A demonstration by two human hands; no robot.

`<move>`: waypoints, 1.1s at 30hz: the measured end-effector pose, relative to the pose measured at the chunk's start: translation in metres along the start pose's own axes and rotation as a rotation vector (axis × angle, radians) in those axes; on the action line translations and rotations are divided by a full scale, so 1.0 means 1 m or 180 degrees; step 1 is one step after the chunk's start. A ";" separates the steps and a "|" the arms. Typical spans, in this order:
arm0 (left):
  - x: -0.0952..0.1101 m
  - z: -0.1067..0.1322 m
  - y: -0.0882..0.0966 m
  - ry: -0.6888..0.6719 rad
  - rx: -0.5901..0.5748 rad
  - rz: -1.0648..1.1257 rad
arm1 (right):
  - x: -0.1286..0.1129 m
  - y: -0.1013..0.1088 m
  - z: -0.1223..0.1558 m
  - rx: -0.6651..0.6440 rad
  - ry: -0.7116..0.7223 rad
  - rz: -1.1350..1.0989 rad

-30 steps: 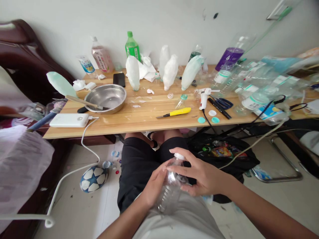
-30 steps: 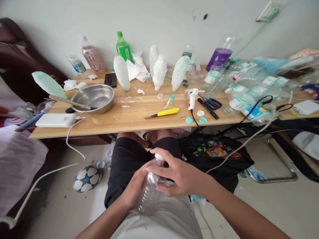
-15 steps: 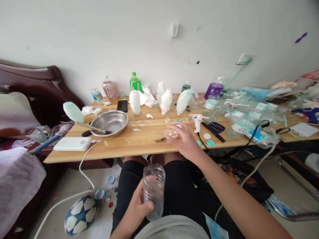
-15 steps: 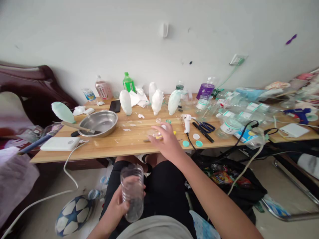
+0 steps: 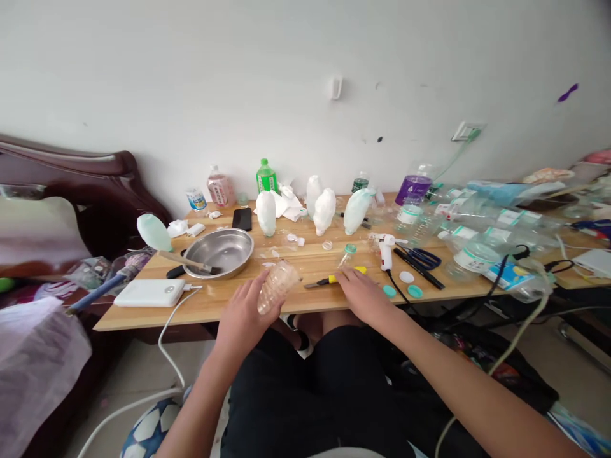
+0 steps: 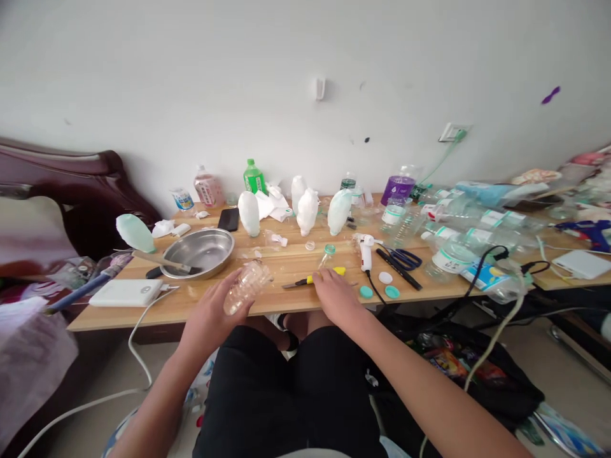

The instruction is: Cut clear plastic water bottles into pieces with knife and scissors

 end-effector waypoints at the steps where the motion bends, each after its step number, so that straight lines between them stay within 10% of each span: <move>1: 0.002 -0.005 -0.001 -0.0121 -0.0005 -0.0215 | 0.002 -0.002 0.005 -0.0007 -0.0011 0.0111; 10: 0.013 -0.035 -0.026 -0.0545 -0.0460 -0.1243 | 0.008 -0.003 0.001 0.0176 -0.0177 0.0222; 20: 0.011 -0.048 -0.036 -0.0492 -0.0179 -0.1466 | -0.037 -0.008 0.061 0.0500 -0.0419 -0.1193; 25: 0.015 -0.049 -0.039 -0.0551 -0.0100 -0.1664 | -0.009 -0.013 0.037 0.0166 -0.0874 -0.0247; 33: 0.017 -0.045 -0.039 -0.0571 -0.0150 -0.1740 | -0.034 0.006 0.030 0.0491 -0.0492 -0.1155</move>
Point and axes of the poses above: each hand's wrist, its own z-axis away from the middle knuckle, its own y-axis out of the back of the hand, x = y × z, the point moved 6 cm from there along -z, towards the middle knuckle, and after that the axes turned 9 degrees about -x, right-handed, at the moved point
